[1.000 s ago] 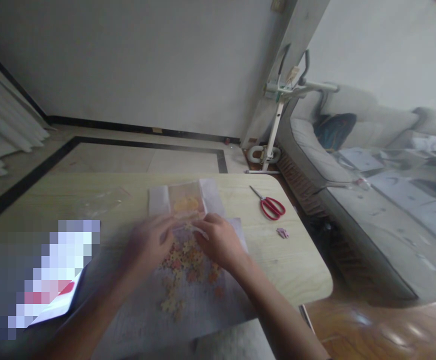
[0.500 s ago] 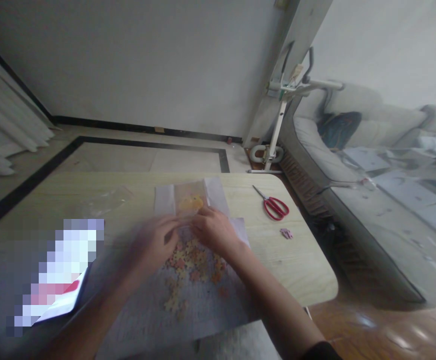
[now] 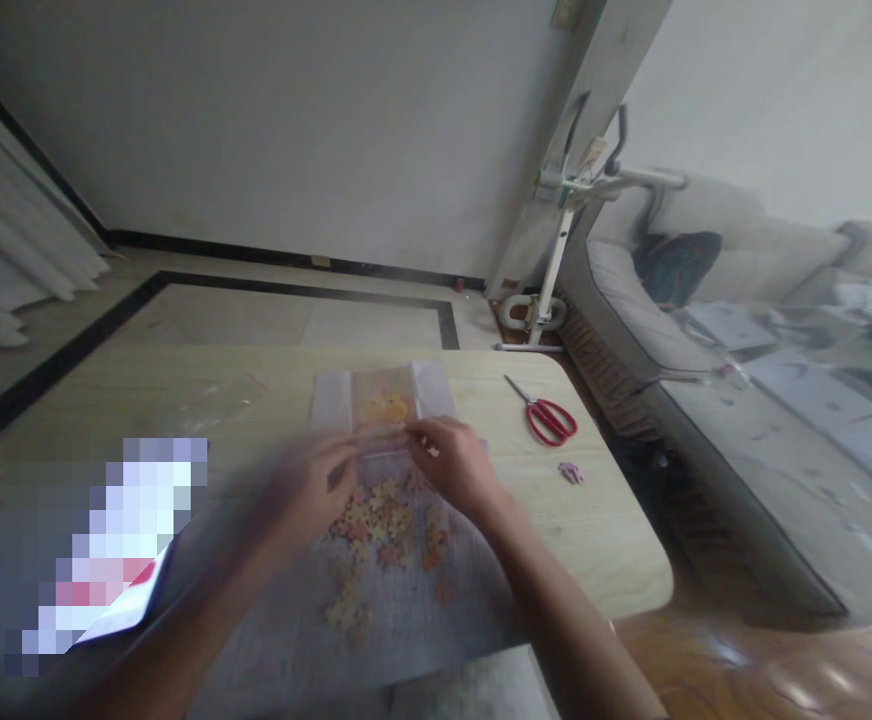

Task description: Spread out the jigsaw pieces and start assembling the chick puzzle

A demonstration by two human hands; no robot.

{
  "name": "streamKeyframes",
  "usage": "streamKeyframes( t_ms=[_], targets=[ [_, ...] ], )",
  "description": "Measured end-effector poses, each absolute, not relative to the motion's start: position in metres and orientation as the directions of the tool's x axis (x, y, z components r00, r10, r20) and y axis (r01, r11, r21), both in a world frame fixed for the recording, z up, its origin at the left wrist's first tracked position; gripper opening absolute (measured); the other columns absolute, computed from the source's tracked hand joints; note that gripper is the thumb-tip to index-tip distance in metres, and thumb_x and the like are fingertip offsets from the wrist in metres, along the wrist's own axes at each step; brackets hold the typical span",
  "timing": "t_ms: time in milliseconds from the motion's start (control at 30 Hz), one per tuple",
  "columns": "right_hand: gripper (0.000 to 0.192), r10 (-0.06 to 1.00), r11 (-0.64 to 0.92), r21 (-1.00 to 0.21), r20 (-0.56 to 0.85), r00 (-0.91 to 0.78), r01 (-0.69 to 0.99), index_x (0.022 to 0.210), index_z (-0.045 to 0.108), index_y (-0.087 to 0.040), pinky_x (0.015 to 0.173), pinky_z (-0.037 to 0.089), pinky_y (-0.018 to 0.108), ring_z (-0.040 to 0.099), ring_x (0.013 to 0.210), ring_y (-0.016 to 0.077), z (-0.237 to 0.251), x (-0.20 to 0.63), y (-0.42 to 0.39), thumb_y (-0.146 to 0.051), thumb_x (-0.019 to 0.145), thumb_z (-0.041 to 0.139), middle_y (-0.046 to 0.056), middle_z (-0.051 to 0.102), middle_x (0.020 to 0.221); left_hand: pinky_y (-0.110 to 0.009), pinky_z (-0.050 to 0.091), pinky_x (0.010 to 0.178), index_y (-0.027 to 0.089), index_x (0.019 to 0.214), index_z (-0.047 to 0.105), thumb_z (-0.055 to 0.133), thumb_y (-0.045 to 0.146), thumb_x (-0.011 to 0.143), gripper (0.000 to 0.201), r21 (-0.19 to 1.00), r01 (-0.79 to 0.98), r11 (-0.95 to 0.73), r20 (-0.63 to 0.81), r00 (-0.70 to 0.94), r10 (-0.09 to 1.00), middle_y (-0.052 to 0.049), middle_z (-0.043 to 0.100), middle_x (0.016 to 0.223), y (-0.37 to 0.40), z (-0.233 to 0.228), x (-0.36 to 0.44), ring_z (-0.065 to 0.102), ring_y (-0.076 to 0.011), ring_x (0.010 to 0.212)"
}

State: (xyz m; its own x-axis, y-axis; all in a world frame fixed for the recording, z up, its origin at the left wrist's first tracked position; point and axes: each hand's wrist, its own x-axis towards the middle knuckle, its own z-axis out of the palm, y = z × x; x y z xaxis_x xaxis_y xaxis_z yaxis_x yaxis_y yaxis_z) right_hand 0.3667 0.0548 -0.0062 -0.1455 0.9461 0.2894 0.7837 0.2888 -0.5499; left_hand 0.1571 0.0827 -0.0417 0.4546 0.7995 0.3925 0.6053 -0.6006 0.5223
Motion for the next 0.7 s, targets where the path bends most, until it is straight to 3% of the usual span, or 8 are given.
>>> streamKeyframes(
  t_ms=[67, 200, 400, 500, 700],
  targets=[
    [0.014, 0.961, 0.241, -0.622, 0.259, -0.094, 0.745, 0.096, 0.069, -0.019, 0.065, 0.046, 0.024, 0.059, 0.068, 0.0130, -0.001, 0.376, 0.041, -0.015, 0.087, 0.060, 0.001, 0.067, 0.078, -0.043, 0.046, 0.095, 0.019, 0.100, 0.071, 0.052, 0.009, 0.082, 0.029, 0.519, 0.602, -0.607, 0.398, 0.458, 0.795, -0.007, 0.068, 0.104, 0.083, -0.041, 0.157, 0.059, -0.0236, 0.104],
    [0.013, 0.979, 0.195, -0.643, 0.178, -0.103, 0.740, 0.092, 0.070, -0.020, 0.066, 0.047, 0.026, 0.060, 0.070, 0.0139, -0.003, 0.394, 0.011, -0.016, 0.087, 0.059, 0.002, 0.067, 0.082, -0.044, 0.045, 0.096, 0.021, 0.100, 0.072, 0.051, 0.010, 0.083, 0.029, 0.511, 0.588, -0.627, 0.439, 0.450, 0.778, -0.007, 0.067, 0.106, 0.083, -0.039, 0.156, 0.058, -0.0241, 0.107],
    [0.018, 0.965, 0.190, -0.500, 0.256, -0.066, 0.845, 0.101, 0.071, -0.021, 0.082, 0.049, 0.035, 0.060, 0.091, 0.0208, -0.010, 0.410, -0.006, -0.017, 0.087, 0.060, 0.008, 0.061, 0.096, -0.042, 0.047, 0.094, 0.016, 0.094, 0.072, 0.049, 0.012, 0.084, 0.025, 0.510, 0.555, -0.657, 0.525, 0.405, 0.749, -0.010, 0.067, 0.104, 0.083, -0.039, 0.156, 0.059, -0.0240, 0.105],
    [0.019, 0.967, 0.226, -0.459, 0.213, -0.141, 0.859, 0.105, 0.071, -0.023, 0.082, 0.050, 0.035, 0.059, 0.090, 0.0200, -0.007, 0.403, -0.003, -0.020, 0.089, 0.060, 0.008, 0.060, 0.097, -0.041, 0.047, 0.093, 0.015, 0.093, 0.070, 0.050, 0.012, 0.085, 0.022, 0.518, 0.534, -0.668, 0.541, 0.401, 0.740, -0.009, 0.067, 0.102, 0.084, -0.039, 0.154, 0.059, -0.0231, 0.103],
    [0.013, 0.976, 0.217, -0.419, 0.124, -0.181, 0.882, 0.084, 0.070, -0.019, 0.071, 0.048, 0.029, 0.057, 0.078, 0.0168, -0.010, 0.391, 0.004, -0.019, 0.090, 0.058, 0.005, 0.057, 0.087, -0.040, 0.046, 0.092, 0.014, 0.091, 0.069, 0.052, 0.014, 0.086, 0.017, 0.533, 0.538, -0.653, 0.604, 0.299, 0.739, -0.009, 0.067, 0.101, 0.089, -0.036, 0.147, 0.059, -0.0226, 0.100]
  ],
)
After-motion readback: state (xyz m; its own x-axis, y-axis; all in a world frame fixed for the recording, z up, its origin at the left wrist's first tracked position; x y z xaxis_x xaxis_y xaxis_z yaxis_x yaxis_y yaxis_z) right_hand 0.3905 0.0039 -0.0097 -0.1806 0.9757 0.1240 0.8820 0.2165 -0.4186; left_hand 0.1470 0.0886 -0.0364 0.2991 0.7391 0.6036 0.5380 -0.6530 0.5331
